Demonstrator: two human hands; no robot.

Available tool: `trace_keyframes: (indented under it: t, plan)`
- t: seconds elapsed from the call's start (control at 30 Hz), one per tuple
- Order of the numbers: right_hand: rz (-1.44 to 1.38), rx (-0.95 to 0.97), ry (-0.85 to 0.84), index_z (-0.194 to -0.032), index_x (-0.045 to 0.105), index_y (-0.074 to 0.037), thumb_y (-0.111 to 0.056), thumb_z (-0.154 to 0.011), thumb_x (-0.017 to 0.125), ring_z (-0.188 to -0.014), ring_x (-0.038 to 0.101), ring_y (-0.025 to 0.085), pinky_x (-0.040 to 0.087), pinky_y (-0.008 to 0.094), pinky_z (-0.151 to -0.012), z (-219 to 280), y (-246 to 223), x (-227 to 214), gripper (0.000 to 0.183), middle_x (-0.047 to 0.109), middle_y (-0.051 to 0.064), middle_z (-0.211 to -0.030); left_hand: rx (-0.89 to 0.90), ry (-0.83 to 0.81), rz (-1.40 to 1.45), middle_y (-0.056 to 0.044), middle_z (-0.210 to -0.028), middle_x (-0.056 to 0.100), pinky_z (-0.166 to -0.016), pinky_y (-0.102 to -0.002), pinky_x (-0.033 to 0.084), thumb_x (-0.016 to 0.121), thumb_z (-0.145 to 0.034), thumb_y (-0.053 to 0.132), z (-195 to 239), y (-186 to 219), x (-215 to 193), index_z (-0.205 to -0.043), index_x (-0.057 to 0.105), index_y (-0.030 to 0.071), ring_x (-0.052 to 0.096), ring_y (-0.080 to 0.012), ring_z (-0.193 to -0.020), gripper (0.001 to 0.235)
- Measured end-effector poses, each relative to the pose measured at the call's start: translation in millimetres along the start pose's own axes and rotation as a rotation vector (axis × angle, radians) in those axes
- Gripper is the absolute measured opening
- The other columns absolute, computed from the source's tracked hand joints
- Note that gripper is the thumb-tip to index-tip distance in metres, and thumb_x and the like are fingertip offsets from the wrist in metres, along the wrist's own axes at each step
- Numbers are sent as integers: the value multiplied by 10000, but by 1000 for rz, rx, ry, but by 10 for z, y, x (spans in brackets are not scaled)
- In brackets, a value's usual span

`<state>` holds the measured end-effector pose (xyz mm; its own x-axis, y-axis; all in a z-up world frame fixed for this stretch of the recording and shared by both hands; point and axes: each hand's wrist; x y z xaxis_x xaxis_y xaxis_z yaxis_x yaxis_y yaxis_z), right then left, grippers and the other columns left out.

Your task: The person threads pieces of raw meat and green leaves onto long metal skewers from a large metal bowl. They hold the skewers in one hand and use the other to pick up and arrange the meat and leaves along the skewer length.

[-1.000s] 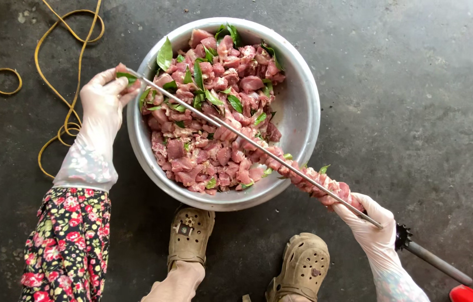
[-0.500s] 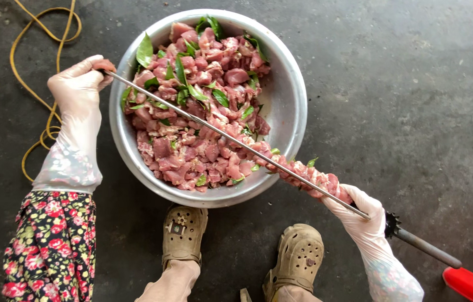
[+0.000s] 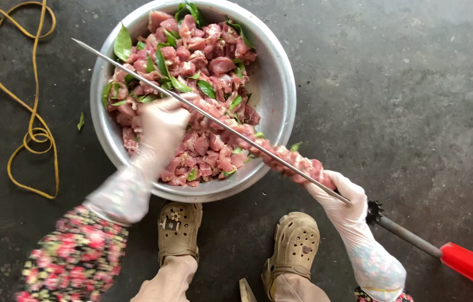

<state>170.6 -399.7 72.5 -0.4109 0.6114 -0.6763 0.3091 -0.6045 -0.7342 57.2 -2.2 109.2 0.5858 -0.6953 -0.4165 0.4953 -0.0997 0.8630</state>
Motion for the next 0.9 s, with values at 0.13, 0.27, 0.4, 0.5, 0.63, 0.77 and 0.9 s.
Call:
trace_keyframes:
  t: [0.13, 0.27, 0.4, 0.5, 0.63, 0.77, 0.9]
  plan:
    - [-62, 77, -12, -997, 756, -17, -172, -826, 866, -712, 615, 36, 523, 212, -647, -77, -109, -8, 256, 686, -26, -761, -9, -78, 406, 78, -1204, 729, -856, -184, 526, 549, -824, -19, 118, -274, 203, -1273, 658, 171, 681, -30, -1056, 500]
    - [-188, 103, -39, -1005, 748, -10, -156, -864, 835, -774, 633, 27, 539, 207, -703, -66, -72, -6, 220, 719, -36, -831, 146, 26, -94, -89, -1118, 739, -907, -269, 579, 617, -915, 37, 290, -862, 310, -1162, 706, 57, 717, -170, -994, 263]
    - [-258, 136, -50, -1021, 744, -12, -146, -877, 826, -796, 620, 31, 534, 212, -728, -55, -5, -6, 213, 705, -28, -849, 444, -519, -739, -105, -1028, 728, -846, -435, 545, 639, -851, 104, 345, -1249, 718, -999, 778, 127, 686, -310, -988, 204]
    - [-275, 127, -46, -1028, 746, -17, -142, -881, 826, -808, 617, 30, 530, 211, -742, -40, 12, 16, 209, 707, -27, -865, 679, -480, -959, -79, -942, 724, -811, -425, 565, 635, -863, 118, 342, -1260, 870, -912, 754, 103, 688, -295, -989, 130]
    - [-266, 115, -49, -1034, 748, -12, -139, -866, 833, -802, 613, 34, 524, 212, -735, -63, 31, 21, 227, 706, -26, -867, 337, -532, -903, -102, -943, 727, -808, -403, 559, 670, -858, 170, 284, -956, 775, -886, 786, 114, 690, -281, -931, 132]
    - [-275, 121, -66, -1037, 742, -10, -137, -874, 820, -815, 617, 36, 524, 215, -745, -35, 87, 1, 222, 713, -22, -871, -356, -481, -104, -56, -981, 818, -824, -275, 550, 723, -871, 149, 212, -726, 340, -922, 826, 116, 742, -139, -892, 120]
    - [-261, 104, -79, -1051, 740, -7, -137, -878, 812, -823, 623, 39, 523, 215, -753, -33, 123, -19, 228, 727, -13, -880, -284, -231, 528, -109, -1078, 760, -843, -298, 605, 616, -929, 29, -92, -763, -321, -1058, 770, 11, 724, -174, -928, 202]
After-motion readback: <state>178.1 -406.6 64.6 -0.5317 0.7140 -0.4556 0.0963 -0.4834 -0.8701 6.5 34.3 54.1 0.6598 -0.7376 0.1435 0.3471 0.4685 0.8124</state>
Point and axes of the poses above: each hand's wrist, its own z-axis away from the middle knuckle, its own x-axis out of the palm, y = z × x
